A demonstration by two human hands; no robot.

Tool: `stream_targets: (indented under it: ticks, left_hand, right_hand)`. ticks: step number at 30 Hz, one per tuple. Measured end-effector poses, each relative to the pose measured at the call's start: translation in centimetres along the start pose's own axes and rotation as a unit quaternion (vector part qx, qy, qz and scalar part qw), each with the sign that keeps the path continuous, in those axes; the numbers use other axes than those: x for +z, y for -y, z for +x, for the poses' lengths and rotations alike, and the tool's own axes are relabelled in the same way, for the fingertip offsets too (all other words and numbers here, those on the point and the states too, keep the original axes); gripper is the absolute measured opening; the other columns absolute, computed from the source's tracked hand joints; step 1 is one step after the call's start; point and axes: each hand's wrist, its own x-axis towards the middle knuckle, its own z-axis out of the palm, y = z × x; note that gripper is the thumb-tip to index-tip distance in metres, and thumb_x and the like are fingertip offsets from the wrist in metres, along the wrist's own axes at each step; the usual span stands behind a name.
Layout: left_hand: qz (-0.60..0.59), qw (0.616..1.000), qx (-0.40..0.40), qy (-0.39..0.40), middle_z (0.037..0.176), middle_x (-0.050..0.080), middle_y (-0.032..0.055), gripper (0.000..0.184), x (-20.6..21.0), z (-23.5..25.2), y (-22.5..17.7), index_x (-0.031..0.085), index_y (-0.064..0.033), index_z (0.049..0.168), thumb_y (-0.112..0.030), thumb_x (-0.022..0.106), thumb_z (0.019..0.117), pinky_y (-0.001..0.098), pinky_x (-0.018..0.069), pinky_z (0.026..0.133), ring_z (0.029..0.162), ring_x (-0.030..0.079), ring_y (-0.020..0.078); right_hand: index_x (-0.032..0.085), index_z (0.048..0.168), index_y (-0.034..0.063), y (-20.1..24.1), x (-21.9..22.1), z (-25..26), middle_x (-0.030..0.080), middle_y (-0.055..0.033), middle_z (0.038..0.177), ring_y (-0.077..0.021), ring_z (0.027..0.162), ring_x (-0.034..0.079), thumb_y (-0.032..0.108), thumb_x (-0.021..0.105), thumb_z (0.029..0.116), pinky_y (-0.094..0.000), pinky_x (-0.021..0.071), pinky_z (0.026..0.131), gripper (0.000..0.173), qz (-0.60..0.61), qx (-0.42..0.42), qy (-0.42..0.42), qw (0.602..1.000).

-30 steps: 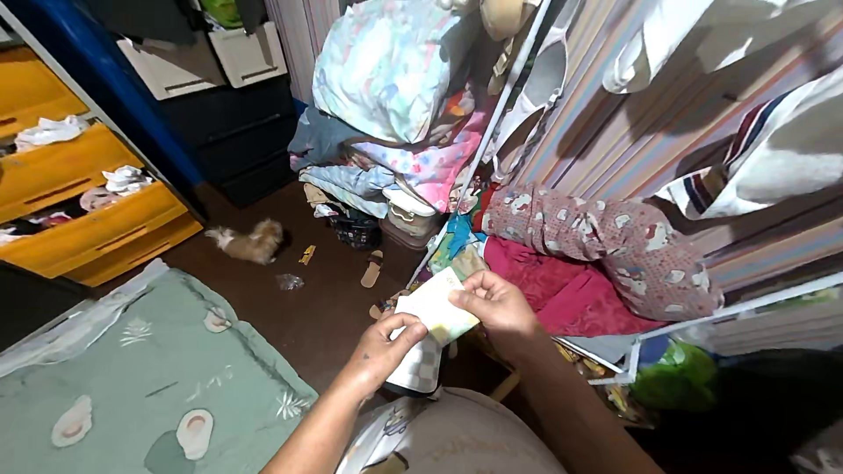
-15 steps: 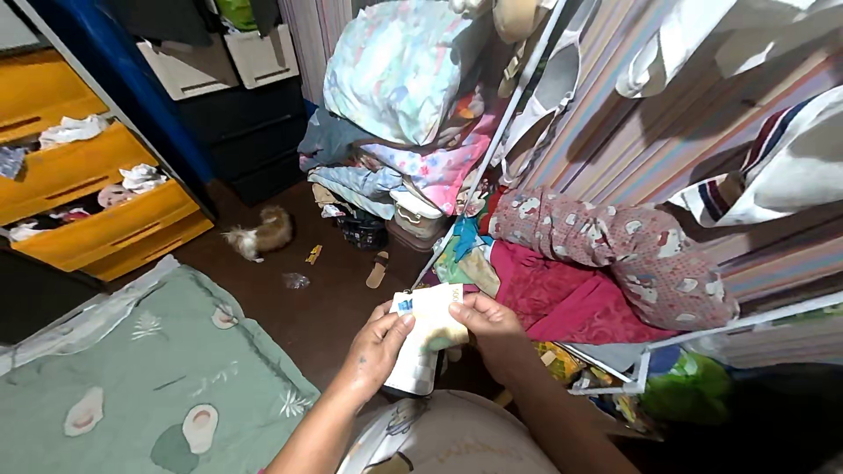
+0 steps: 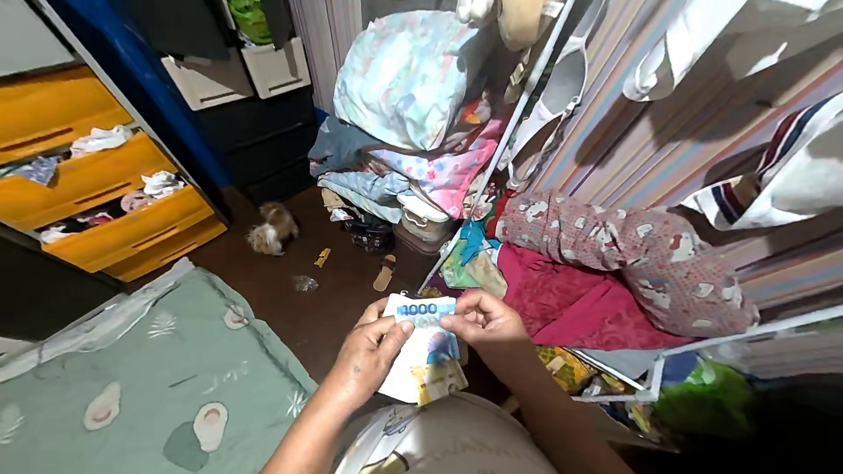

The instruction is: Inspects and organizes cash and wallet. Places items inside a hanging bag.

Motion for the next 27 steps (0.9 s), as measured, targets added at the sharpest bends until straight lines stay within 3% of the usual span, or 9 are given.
stream_targets:
  ticks: [3, 13, 16, 19, 21, 23, 25, 27]
  left_hand:
    - [0.002, 1.0, -0.004, 0.008, 0.134, 0.059, 0.0038, 0.027, 0.2, -0.1, -0.2, 0.076, -0.0131, 0.092, -0.025, 0.055, 0.1048, 0.0301, 0.0533, 0.093, 0.116, 0.06, 0.0092]
    - [-0.027, 0.999, -0.033, 0.004, 0.138, 0.058, 0.0044, 0.034, -0.1, -0.1, 0.0, 0.076, -0.0123, 0.098, -0.033, 0.05, 0.107, 0.0355, 0.0524, 0.096, 0.12, 0.059, 0.0126]
    - [-0.031, 0.998, -0.051, -0.012, 0.138, 0.058, 0.0042, 0.037, -0.3, 0.0, 0.6, 0.076, -0.013, 0.103, -0.035, 0.046, 0.1081, 0.0358, 0.0528, 0.095, 0.119, 0.06, 0.0127]
    - [-0.04, 0.996, -0.07, -0.048, 0.138, 0.058, 0.0045, 0.037, -0.3, 0.2, 1.3, 0.075, -0.013, 0.102, -0.036, 0.047, 0.1084, 0.0364, 0.0544, 0.093, 0.115, 0.062, 0.0128]
    - [-0.042, 0.995, -0.075, -0.057, 0.14, 0.057, 0.0038, 0.037, -0.5, 0.3, 1.5, 0.074, -0.0127, 0.102, -0.036, 0.047, 0.1085, 0.0357, 0.0551, 0.092, 0.114, 0.062, 0.012]
    - [-0.043, 0.995, -0.066, -0.057, 0.138, 0.058, 0.0033, 0.036, -0.6, 0.2, 1.4, 0.075, -0.0128, 0.1, -0.035, 0.048, 0.1085, 0.0346, 0.0559, 0.09, 0.112, 0.063, 0.0115]
    - [-0.037, 0.997, -0.046, -0.051, 0.138, 0.058, 0.0028, 0.036, -0.5, 0.0, 1.1, 0.076, -0.0128, 0.098, -0.033, 0.048, 0.1083, 0.0335, 0.0562, 0.09, 0.112, 0.063, 0.0109]
    - [-0.024, 0.999, -0.023, -0.038, 0.141, 0.056, 0.0039, 0.034, -0.4, -0.3, 0.7, 0.076, -0.0121, 0.098, -0.031, 0.049, 0.1077, 0.033, 0.055, 0.093, 0.115, 0.062, 0.0107]
  right_hand:
    - [0.069, 0.087, 0.0107, 0.0, 0.1, -0.2, 0.066, 0.0061, 0.071, 0.0014, 0.059, 0.058, 0.01, 0.076, 0.089, -0.0157, 0.0508, 0.056, 0.007, -0.023, 0.001, -0.004, 1.0]
    - [0.069, 0.088, 0.0085, 0.8, 0.0, -0.4, 0.07, 0.0007, 0.078, -0.0052, 0.07, 0.065, 0.01, 0.064, 0.0992, -0.0233, 0.0565, 0.067, 0.012, -0.016, 0.082, 0.008, 0.996]
    - [0.07, 0.088, 0.0088, 0.3, 0.1, -0.5, 0.066, 0.0025, 0.072, -0.004, 0.062, 0.059, 0.013, 0.063, 0.0998, -0.021, 0.0513, 0.059, 0.015, -0.025, 0.056, -0.017, 0.998]
    - [0.073, 0.095, 0.0133, -0.2, -0.7, -0.9, 0.071, 0.0033, 0.081, -0.0029, 0.064, 0.064, 0.013, 0.065, 0.0986, -0.0191, 0.0557, 0.058, 0.009, 0.052, -0.012, 0.022, 0.998]
    - [0.075, 0.101, 0.0185, -0.3, -1.5, -1.0, 0.073, 0.0042, 0.082, -0.0016, 0.063, 0.064, 0.03, 0.062, 0.1021, -0.0184, 0.0554, 0.057, 0.018, 0.102, -0.033, 0.098, 0.989]
    - [0.074, 0.104, 0.0202, 0.1, -1.6, -1.1, 0.073, 0.0065, 0.079, -0.0009, 0.063, 0.065, 0.049, 0.049, 0.1056, -0.0181, 0.0549, 0.057, 0.038, 0.102, -0.016, 0.125, 0.987]
    - [0.07, 0.101, 0.0147, 0.9, -0.7, -1.1, 0.068, 0.0065, 0.072, -0.0018, 0.059, 0.062, 0.032, 0.042, 0.109, -0.0192, 0.0536, 0.055, 0.034, 0.073, 0.023, 0.068, 0.995]
    - [0.066, 0.102, 0.0105, 1.0, 0.0, -0.6, 0.067, 0.0048, 0.076, -0.0021, 0.062, 0.062, 0.014, 0.058, 0.1005, -0.0191, 0.0537, 0.057, 0.009, 0.028, 0.04, 0.018, 0.999]
